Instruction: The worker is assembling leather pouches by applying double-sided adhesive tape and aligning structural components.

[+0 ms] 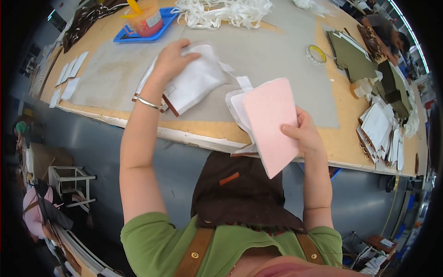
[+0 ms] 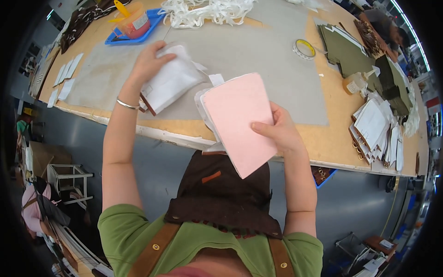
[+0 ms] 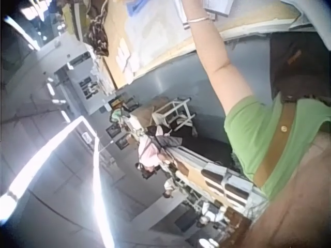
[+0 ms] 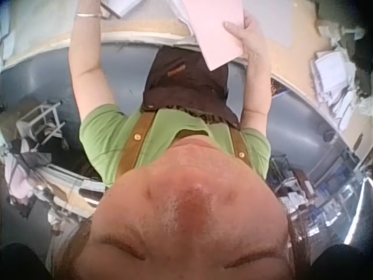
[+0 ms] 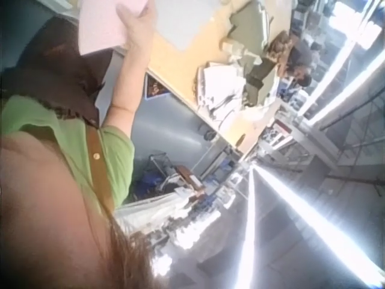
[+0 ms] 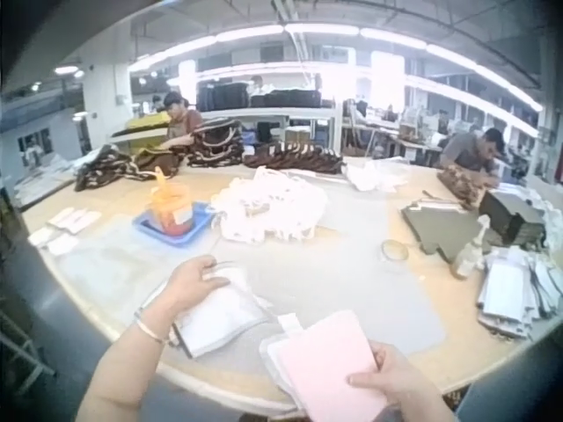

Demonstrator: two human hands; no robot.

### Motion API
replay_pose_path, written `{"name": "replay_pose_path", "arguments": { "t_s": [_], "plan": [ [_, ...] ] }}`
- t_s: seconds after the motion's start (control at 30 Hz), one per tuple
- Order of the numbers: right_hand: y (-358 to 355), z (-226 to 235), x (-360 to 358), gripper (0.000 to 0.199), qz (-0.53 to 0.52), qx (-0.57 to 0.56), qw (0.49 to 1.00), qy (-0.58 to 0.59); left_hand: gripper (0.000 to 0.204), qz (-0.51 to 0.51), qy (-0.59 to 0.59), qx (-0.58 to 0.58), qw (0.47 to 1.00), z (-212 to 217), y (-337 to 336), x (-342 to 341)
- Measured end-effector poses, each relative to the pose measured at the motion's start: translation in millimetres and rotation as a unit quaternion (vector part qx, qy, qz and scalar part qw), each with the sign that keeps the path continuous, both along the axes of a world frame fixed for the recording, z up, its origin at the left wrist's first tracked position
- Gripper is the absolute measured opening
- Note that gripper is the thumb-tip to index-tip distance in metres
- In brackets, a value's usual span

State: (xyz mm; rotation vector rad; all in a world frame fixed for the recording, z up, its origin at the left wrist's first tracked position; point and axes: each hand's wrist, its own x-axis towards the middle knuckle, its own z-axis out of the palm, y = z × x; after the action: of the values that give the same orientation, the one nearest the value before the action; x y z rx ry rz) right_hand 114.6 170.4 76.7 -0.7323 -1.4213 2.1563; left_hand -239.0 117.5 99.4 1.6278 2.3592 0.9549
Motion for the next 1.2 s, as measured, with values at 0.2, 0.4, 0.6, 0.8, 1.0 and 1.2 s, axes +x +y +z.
{"name": "replay_pose_path", "arguments": {
  "t_s": [0.2,0.4,0.6,0.8,1.0,1.2],
  "plan": [
    [-12.7,-16.8,43.5,0.051,-0.079,0.015,0.996,0.039,0.050,0.101,0.046,0.008,0.994,-26.5,-27.4,-49.5],
    [-19.3,-29.2,58.6,0.044,-0.167,-0.071,0.976,0.121,0.075,-0.052,0.160,0.100,0.981,1.5,-41.3,68.6],
    [-27.9,7.6,44.9,0.052,-0.185,0.007,0.971,0.154,0.050,-0.314,-0.183,0.029,0.931,-3.7,-44.8,168.6],
    [-4.1,24.0,73.2,0.056,-0.147,0.071,0.921,0.354,0.027,-0.207,-0.509,0.251,0.797,11.7,-15.3,181.9],
    [-11.0,-8.0,93.6,0.058,-0.233,0.053,0.934,0.265,0.054,-0.078,-0.521,0.014,0.850,-46.8,-10.3,179.9],
    [64.8,-27.3,165.1,0.043,-0.325,0.094,0.941,0.006,0.062,-0.087,-0.473,-0.016,0.876,-48.2,-13.5,169.2]
  ]
}}
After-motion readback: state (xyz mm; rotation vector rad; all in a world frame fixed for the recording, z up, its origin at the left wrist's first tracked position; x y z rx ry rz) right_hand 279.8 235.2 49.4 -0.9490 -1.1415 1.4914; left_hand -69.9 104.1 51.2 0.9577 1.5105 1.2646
